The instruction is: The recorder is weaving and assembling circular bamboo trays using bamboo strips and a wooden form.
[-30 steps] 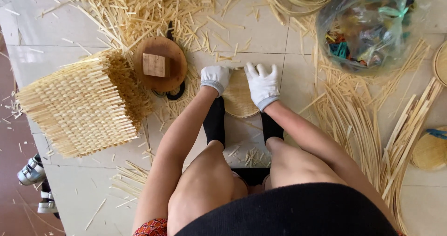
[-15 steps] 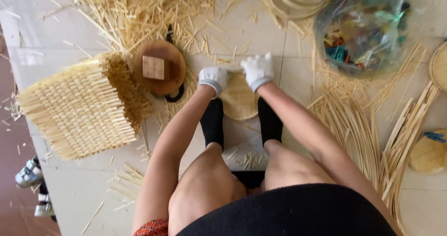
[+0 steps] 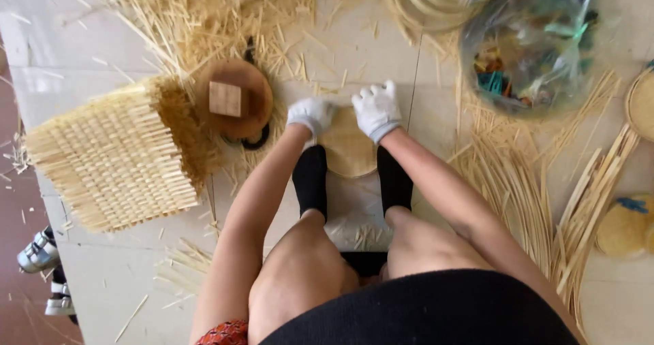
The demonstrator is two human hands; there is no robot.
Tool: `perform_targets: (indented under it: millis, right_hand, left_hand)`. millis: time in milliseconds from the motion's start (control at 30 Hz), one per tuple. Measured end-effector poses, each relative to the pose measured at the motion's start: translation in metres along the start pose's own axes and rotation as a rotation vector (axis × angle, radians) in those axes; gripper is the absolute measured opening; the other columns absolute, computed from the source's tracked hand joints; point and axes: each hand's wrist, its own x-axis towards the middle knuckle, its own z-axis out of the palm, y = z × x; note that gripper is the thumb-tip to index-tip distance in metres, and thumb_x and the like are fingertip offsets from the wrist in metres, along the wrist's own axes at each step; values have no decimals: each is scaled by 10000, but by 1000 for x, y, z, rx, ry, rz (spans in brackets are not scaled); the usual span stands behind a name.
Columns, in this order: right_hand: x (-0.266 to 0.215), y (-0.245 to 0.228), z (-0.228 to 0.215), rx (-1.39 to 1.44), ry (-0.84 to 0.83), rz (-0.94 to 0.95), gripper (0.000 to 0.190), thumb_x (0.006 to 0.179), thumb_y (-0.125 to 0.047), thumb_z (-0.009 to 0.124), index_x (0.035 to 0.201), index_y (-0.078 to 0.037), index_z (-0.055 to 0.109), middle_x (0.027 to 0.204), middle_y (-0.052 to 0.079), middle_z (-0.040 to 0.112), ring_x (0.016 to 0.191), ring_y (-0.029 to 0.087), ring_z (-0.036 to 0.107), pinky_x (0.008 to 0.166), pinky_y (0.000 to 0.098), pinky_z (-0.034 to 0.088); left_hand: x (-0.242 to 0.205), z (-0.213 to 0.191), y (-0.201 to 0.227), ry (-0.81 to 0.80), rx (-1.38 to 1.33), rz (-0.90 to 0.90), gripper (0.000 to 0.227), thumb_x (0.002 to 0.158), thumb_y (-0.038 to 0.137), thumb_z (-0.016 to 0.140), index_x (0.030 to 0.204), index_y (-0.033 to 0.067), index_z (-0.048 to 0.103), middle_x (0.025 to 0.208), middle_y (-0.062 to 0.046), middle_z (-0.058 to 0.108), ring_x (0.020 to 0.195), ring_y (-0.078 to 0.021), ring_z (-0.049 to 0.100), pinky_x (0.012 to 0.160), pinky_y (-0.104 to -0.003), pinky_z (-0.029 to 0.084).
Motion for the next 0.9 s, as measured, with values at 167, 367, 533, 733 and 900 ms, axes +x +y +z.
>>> perform_targets:
  millis: [167,367,533,733,900]
  right_hand:
    - [-17,-8,2,103,-32,9,120,881,-274,712,962,-186,720,948,32,697,987,246,645,991,583,397]
    - [-46,-4,1,461,159,230,447,763,-284,828,1146,-123,662,1093,146,662,1036,349,614,904,518,469]
    - [-75,0,16,750,228,419,538,786,-234,851,1227,-72,588,1078,162,681,1006,373,652,866,468,512]
    - [-43,1,17,701,165,312,293,909,-181,788,1129,-95,614,987,123,724,939,336,707,829,446,546]
    - [-10,-12,2,525,39,57,303,908,-198,780,1120,-110,582,1002,129,708,934,357,685,865,499,529]
  left_hand:
    - [-30,2,25,-82,229,-80,340,1002,312,497,1004,105,767,946,-167,760,897,-359,744,789,-495,568]
    - [-5,44,-4,43,287,-17,256,934,213,529,952,123,768,877,-148,776,805,-326,763,676,-484,563]
    - [-11,29,9,-14,299,-7,279,956,247,532,912,149,789,900,-130,778,809,-319,767,656,-494,567]
    - [1,35,2,16,270,-28,283,893,300,569,894,157,813,882,-133,772,810,-319,760,671,-481,568]
    - [-10,11,16,-91,292,-74,276,948,324,579,932,157,798,887,-122,775,807,-323,758,668,-495,569]
